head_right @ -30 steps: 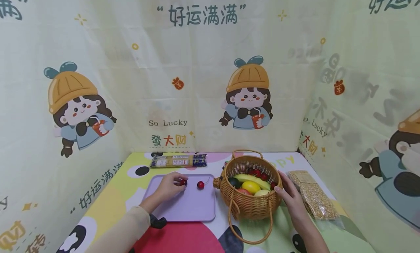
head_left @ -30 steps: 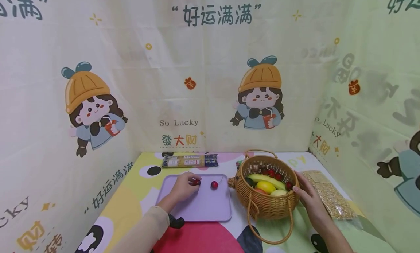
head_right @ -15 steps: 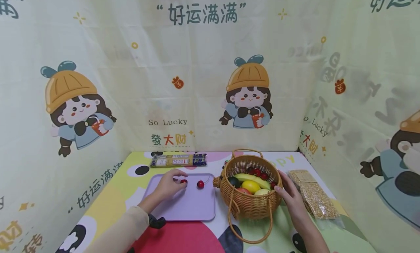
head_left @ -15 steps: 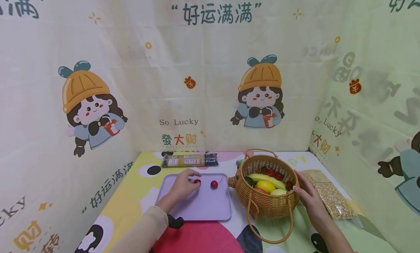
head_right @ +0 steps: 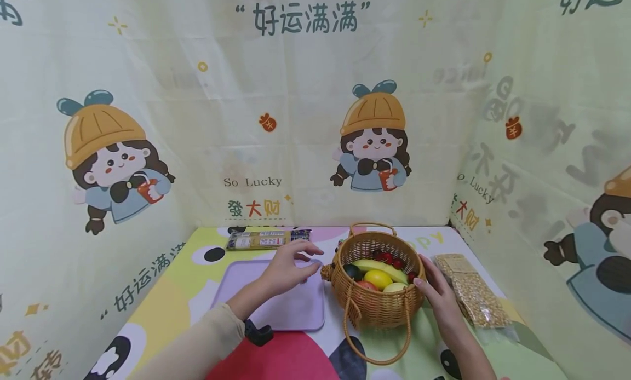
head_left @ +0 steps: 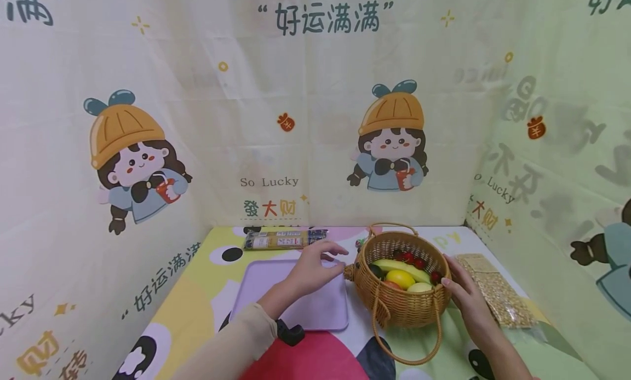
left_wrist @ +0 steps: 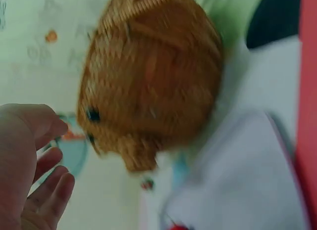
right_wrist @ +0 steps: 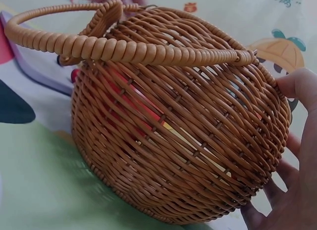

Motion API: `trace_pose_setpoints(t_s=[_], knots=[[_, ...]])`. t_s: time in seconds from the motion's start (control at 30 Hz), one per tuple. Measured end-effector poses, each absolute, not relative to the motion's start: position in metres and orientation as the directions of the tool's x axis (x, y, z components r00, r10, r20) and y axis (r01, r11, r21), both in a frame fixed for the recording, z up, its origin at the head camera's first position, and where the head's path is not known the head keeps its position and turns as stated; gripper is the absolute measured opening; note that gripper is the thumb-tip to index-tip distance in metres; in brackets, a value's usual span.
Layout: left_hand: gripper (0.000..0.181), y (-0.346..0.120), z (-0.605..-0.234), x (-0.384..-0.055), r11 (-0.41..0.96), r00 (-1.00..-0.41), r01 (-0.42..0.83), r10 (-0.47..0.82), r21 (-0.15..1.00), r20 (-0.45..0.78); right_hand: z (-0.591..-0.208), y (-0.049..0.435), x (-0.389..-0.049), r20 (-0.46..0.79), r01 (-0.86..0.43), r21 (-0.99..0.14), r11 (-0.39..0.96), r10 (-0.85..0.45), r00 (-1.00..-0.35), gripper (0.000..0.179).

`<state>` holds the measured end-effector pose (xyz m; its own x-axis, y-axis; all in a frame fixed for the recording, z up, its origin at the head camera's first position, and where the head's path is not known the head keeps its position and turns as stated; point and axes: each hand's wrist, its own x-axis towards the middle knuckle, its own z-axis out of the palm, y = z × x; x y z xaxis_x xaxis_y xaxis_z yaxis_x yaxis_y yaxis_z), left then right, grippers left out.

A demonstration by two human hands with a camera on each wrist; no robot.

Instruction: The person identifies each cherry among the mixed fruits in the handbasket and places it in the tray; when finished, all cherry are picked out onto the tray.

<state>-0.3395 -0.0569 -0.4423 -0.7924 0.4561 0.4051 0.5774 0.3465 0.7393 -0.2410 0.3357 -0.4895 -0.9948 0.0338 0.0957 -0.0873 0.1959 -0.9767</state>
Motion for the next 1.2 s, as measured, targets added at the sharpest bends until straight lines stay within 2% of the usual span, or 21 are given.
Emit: trace_pose_setpoints(t_s=[0.17, 0.53, 0.67, 0.9, 1.1, 1.2], knots=[[0.026, -0.022, -0.415, -0.331, 0.282, -0.724, 0.636, 0.541, 0.719, 0.428, -0.488, 0.338, -0.242, 0.105, -0.095, -0.972, 0.215, 0.034, -0.994, 0.067], [0.024, 0.043, -0.398, -0.34, 0.269, -0.661, 0.644, 0.668, 0.716, 0.342, -0.491, 0.341, -0.242, 0.105, -0.094, -0.978, 0.185, 0.048, -0.993, 0.065], [0.025, 0.064, -0.392, -0.349, 0.342, -0.639, 0.656, 0.726, 0.673, 0.254, -0.493, 0.342, -0.241, 0.083, -0.072, -0.979, 0.189, 0.05, -0.995, 0.066], [0.029, 0.087, -0.381, -0.364, 0.512, -0.627, 0.613, 0.779, 0.602, -0.025, -0.492, 0.339, -0.241, 0.092, -0.083, -0.973, 0.215, 0.033, -0.995, 0.065], [0.038, 0.1, -0.383, -0.377, 0.545, -0.616, 0.586, 0.78, 0.599, -0.107, -0.491, 0.337, -0.242, 0.12, -0.112, -0.974, 0.197, 0.028, -0.992, 0.065], [0.041, 0.104, -0.382, -0.385, 0.598, -0.642, 0.576, 0.753, 0.557, -0.144, -0.491, 0.336, -0.244, 0.119, -0.111, -0.974, 0.197, 0.027, -0.993, 0.065]])
